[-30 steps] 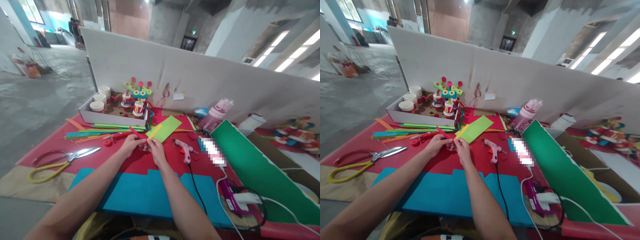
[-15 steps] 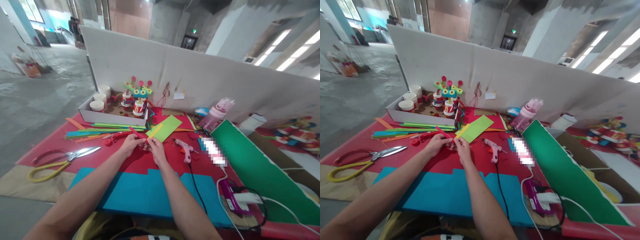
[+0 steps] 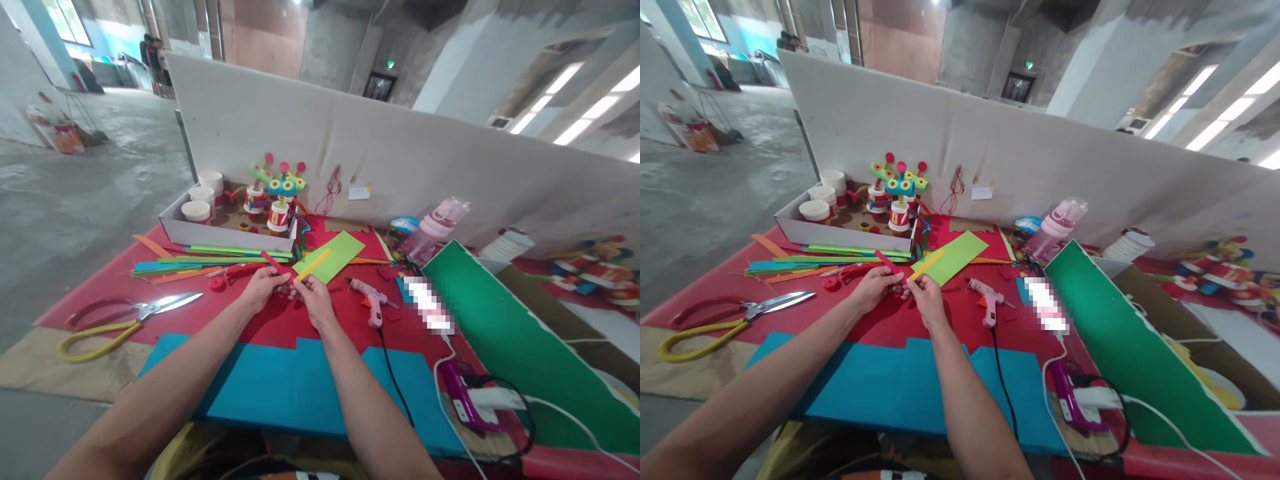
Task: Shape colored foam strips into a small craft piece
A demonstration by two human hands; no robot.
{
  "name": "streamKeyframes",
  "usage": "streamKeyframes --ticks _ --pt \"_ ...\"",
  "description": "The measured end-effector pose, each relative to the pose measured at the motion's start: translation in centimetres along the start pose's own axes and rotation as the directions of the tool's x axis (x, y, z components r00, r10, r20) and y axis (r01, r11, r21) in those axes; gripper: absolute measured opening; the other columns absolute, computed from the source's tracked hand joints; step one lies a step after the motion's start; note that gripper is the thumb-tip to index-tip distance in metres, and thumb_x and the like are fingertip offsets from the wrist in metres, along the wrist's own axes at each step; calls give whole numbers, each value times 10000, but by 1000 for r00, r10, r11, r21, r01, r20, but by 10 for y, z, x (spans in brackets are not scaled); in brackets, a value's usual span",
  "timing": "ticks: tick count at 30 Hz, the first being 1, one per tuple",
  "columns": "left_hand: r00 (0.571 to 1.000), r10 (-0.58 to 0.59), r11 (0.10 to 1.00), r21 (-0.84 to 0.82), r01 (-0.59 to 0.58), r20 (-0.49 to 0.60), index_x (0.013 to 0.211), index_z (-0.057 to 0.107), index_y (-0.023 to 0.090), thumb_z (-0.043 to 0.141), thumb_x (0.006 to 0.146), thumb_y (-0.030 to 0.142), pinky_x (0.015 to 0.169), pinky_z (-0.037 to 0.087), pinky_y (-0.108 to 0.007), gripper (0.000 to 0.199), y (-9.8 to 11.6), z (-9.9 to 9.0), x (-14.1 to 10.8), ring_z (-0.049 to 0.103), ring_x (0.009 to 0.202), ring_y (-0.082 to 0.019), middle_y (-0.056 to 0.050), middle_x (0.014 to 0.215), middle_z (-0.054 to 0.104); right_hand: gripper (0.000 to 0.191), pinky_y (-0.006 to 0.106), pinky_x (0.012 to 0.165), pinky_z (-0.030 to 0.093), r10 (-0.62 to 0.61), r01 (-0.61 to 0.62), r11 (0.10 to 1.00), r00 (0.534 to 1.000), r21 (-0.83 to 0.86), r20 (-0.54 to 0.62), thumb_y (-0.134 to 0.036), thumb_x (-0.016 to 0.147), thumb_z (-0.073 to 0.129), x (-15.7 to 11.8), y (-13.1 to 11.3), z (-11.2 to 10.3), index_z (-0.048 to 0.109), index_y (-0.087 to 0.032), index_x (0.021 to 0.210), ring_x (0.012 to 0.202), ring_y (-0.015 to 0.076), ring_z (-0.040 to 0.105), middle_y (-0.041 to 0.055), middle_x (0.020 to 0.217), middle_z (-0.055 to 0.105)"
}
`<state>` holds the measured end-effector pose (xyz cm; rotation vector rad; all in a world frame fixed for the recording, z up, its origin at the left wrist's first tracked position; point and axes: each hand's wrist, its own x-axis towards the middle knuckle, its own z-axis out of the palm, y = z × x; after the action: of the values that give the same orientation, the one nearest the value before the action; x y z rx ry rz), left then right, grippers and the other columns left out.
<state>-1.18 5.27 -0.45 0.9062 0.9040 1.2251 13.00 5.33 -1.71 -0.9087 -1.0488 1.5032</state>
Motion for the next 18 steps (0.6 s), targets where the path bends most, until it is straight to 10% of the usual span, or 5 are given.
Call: streamKeyframes --ticks 12,18 --pt "957 146 982 -84 -171 -250 649 635 131 854 541 295 521 414 -204 294 28 -22 5 526 505 -73 17 553 587 320 242 549 530 28 -28 997 1000 -66 -3 -402 626 785 0 1 -6 603 -156 720 526 95 580 0 641 655" --pt "870 253 941 -100 -322 -422 658 626 137 864 504 301 520 412 -188 328 43 -43 10 511 531 -63 27 580 582 327 239 545 519 43 -44 999 999 -32 -6 -402 613 794 -1 -1 -6 599 -161 715 518 95 582 -5 640 660"
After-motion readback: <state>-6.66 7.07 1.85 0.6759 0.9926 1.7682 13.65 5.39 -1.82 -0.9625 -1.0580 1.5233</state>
